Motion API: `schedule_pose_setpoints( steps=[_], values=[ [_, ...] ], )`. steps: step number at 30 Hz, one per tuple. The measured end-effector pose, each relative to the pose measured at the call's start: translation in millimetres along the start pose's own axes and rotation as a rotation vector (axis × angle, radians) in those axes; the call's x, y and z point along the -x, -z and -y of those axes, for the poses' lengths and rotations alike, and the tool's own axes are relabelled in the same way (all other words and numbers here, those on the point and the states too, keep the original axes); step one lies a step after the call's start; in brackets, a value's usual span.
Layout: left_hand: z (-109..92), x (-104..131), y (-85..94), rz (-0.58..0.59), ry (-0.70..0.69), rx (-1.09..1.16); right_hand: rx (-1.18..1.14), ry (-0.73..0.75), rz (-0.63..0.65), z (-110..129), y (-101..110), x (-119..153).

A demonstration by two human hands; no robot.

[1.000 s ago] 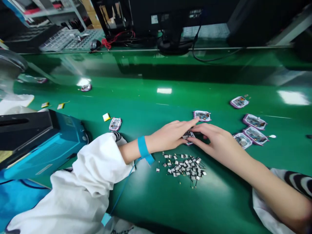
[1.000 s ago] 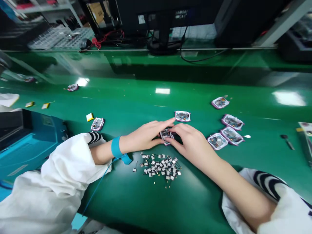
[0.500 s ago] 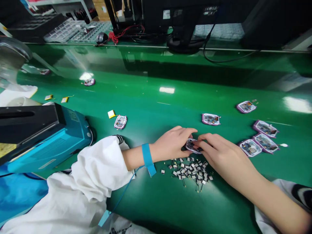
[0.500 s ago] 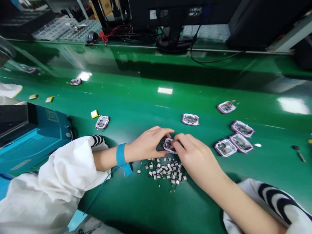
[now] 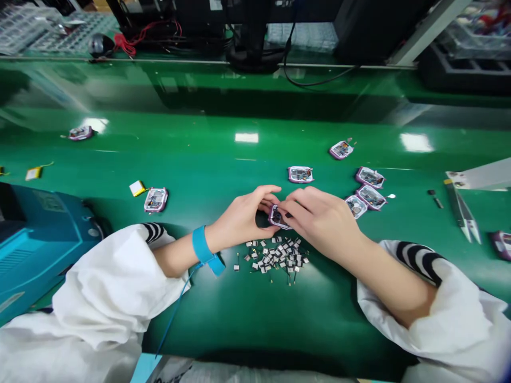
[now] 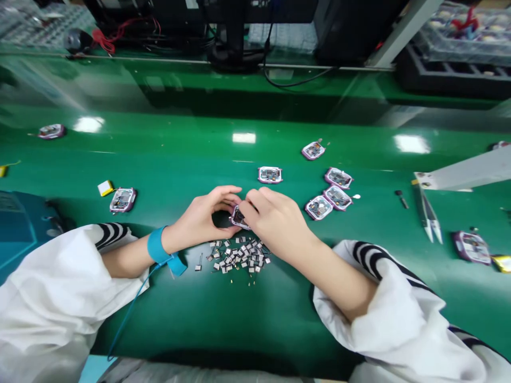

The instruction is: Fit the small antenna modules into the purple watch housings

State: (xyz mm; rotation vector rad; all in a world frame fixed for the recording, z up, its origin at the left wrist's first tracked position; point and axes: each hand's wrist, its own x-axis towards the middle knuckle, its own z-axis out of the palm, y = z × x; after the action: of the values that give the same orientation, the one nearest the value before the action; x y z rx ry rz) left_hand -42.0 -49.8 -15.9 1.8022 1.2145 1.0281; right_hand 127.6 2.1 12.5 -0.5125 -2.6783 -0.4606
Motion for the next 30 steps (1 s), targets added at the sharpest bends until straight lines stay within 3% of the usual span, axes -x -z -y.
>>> schedule_pose_setpoints(
  steps=[9, 18, 22, 27, 30],
  values=[
    [0.0, -1.1, -1.3, -0.054, 0.023, 0.009, -0.326, -0.198, -0.048, 6.6, -10.3, 5.0],
    [-2.8, -0.6, -3.2, -0.065, -0.021, -0.169, -0.035, -0.231, 0.062, 12.0, 0.7, 0.1],
    [-4.6, 0.3, -4.0, -0.073, -0.014, -0.169, -0.067, -0.282, 0.087, 8.4, 0.2, -2.0],
    [-5.2, 0.4, -4.7, -0.17, 0.003, 0.021, -0.54, -0.383, -0.123, 2.7, -10.1, -3.5],
    [-5.1, 0.1, -5.4, -0.196, 0.005, 0.113, -0.711, -0.443, -0.265, 3.3, -17.1, -2.5]
  ],
)
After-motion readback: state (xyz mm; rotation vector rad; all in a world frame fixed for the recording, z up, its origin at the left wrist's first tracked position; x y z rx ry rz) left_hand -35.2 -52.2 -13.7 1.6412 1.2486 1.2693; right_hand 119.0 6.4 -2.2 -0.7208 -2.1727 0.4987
